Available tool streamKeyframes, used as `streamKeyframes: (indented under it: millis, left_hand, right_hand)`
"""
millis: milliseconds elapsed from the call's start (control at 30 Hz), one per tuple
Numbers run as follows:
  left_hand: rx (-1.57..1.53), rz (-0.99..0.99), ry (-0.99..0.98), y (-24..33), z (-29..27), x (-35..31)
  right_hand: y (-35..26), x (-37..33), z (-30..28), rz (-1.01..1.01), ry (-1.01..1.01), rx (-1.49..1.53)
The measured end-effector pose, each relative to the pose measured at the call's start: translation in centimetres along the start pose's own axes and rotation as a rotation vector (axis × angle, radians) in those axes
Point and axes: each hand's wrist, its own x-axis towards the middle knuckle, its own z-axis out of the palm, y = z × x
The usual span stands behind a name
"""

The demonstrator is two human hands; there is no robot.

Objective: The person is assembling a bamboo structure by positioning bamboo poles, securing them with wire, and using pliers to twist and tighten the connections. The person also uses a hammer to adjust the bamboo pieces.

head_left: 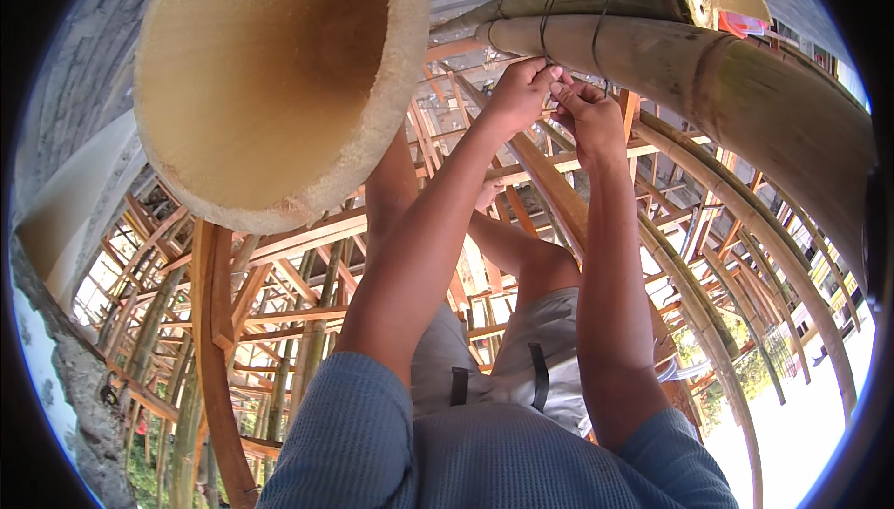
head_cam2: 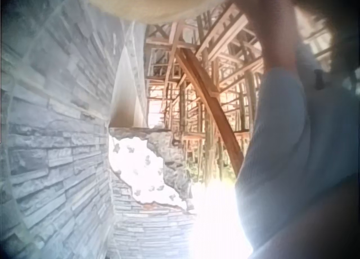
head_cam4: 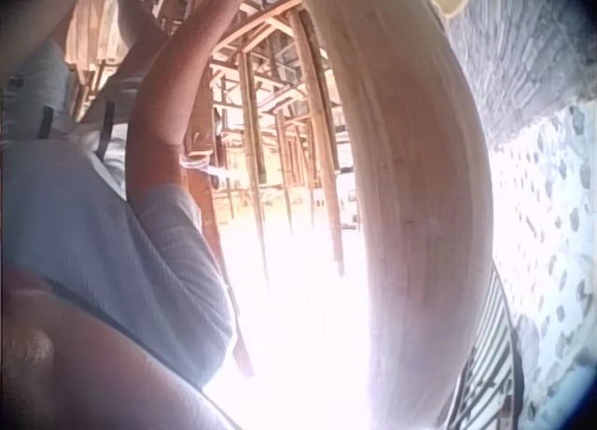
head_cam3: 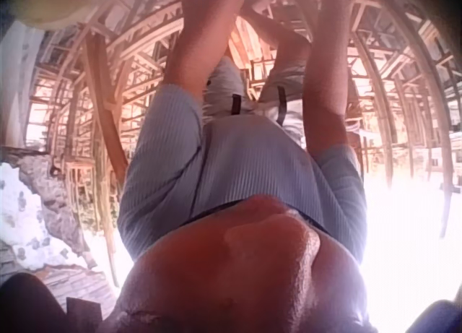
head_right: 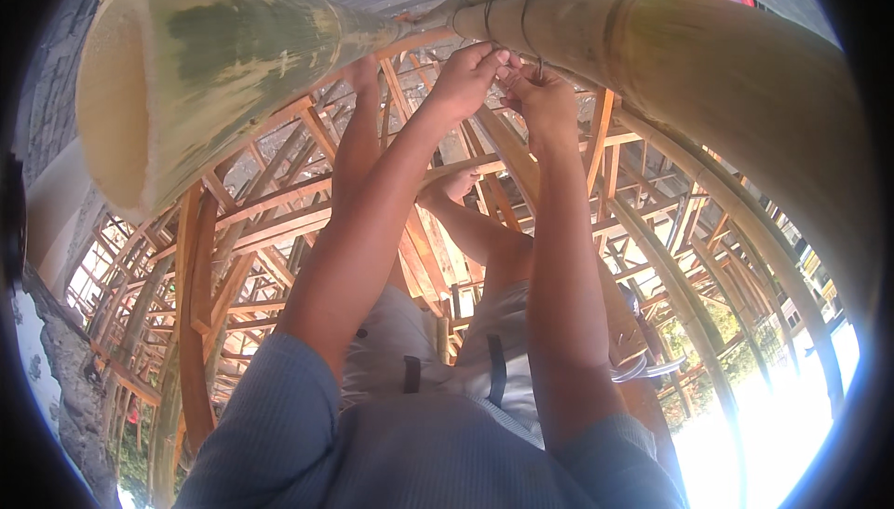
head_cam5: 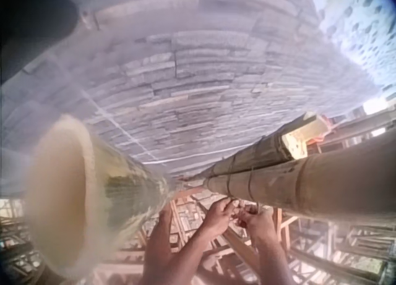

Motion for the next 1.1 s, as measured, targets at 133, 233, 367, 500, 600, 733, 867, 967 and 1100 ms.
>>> streamKeyframes:
  millis: [133, 233, 367, 500, 600, 733, 867, 967, 1100]
  left_hand:
    - [-0.083, 0.016, 0.044, -0.5, 0.5, -0.4]
    - [-0.241, -0.102, 0.0, 0.0, 0.5, -0.6]
    - [-0.201, -0.053, -0.016, 0.0, 0.4, -0.5]
    - [-0.26, -0.08, -0.047, -0.8, 0.4, -0.6]
    - [-0.323, -0.121, -0.059, -0.3, 0.3, -1.0]
    - [-0.376, -0.117, -0.091, 0.0, 0.0, -1.2]
    - [-0.372, -0.121, -0.122, -0.2, -0.3, -1.1]
    - [-0.409, -0.103, -0.078, -0.5, -0.2, -0.7]
    - [-0.354, -0.116, -0.063, -0.3, 0.0, -1.0]
  right_hand:
    - [2.3, 1.0, -0.4, -0.038, -0.155, 0.302]
    - [2.1, 1.3, -0.3, -0.098, -0.146, 0.271]
    - [2.2, 1.2, 0.0, -0.105, -0.135, 0.26]
    - [2.2, 1.2, -0.3, -0.109, -0.138, 0.243]
    - [1.6, 1.0, -0.5, -0.133, -0.14, 0.202]
    - [1.2, 0.7, -0.6, -0.154, -0.091, 0.139]
    - [1.4, 1.1, -0.9, -0.207, -0.104, 0.099]
    - [1.1, 1.4, -1.3, -0.239, -0.096, 0.031]
    - [0.4, 0.4, -1.2, -0.394, -0.082, -0.175]
